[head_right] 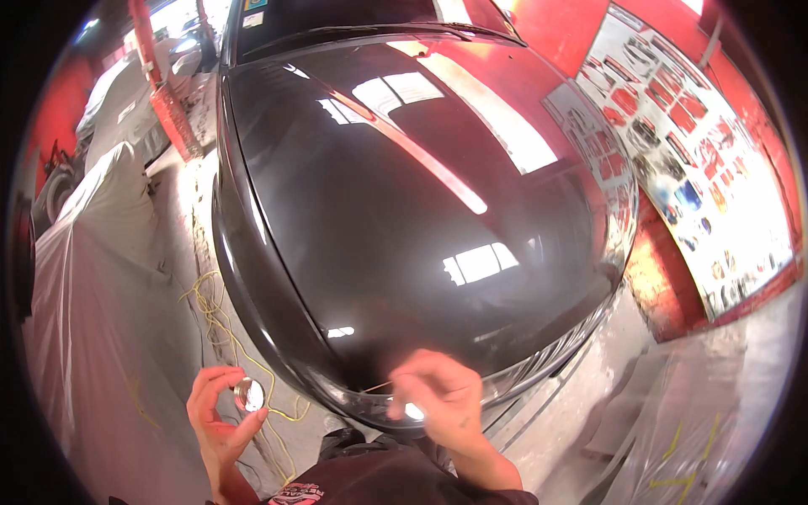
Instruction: The person applies touch-up paint to a scratch on the hood of a car using a small brush after dipping it into a paint container.
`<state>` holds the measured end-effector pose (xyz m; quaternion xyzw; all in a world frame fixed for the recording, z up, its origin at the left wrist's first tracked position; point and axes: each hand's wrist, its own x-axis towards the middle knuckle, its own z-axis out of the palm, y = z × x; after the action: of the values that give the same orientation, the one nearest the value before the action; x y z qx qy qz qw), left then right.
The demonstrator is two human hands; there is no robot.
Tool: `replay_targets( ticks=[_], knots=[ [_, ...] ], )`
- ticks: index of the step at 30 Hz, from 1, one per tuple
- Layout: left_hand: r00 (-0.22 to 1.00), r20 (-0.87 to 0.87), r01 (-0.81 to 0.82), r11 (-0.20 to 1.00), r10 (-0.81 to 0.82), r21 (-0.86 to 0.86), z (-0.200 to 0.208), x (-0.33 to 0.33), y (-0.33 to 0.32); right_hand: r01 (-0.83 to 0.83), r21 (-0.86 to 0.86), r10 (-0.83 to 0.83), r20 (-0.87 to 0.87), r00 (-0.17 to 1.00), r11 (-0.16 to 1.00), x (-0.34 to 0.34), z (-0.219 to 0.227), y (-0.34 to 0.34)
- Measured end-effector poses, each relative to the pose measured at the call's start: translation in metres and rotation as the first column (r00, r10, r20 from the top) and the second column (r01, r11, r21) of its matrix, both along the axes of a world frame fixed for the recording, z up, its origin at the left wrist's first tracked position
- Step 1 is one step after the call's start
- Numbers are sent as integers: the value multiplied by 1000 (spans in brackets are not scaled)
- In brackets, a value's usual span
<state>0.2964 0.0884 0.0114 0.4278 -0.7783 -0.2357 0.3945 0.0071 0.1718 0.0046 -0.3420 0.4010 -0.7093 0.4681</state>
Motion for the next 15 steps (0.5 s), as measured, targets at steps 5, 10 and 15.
replay_targets(
  ticks=[5,10,15],
  knots=[
    [997,66,27,993,-35,114,-9,63,-10,211,62,-213,32,976,975,47,-13,26],
    [993,85,74,995,-80,73,-2,88,-29,267,42,-269,35,963,963,81,-11,24],
    [990,-4,138,986,-138,88,4,82,-48,310,67,-311,4,950,948,82,-3,22]
  ],
)
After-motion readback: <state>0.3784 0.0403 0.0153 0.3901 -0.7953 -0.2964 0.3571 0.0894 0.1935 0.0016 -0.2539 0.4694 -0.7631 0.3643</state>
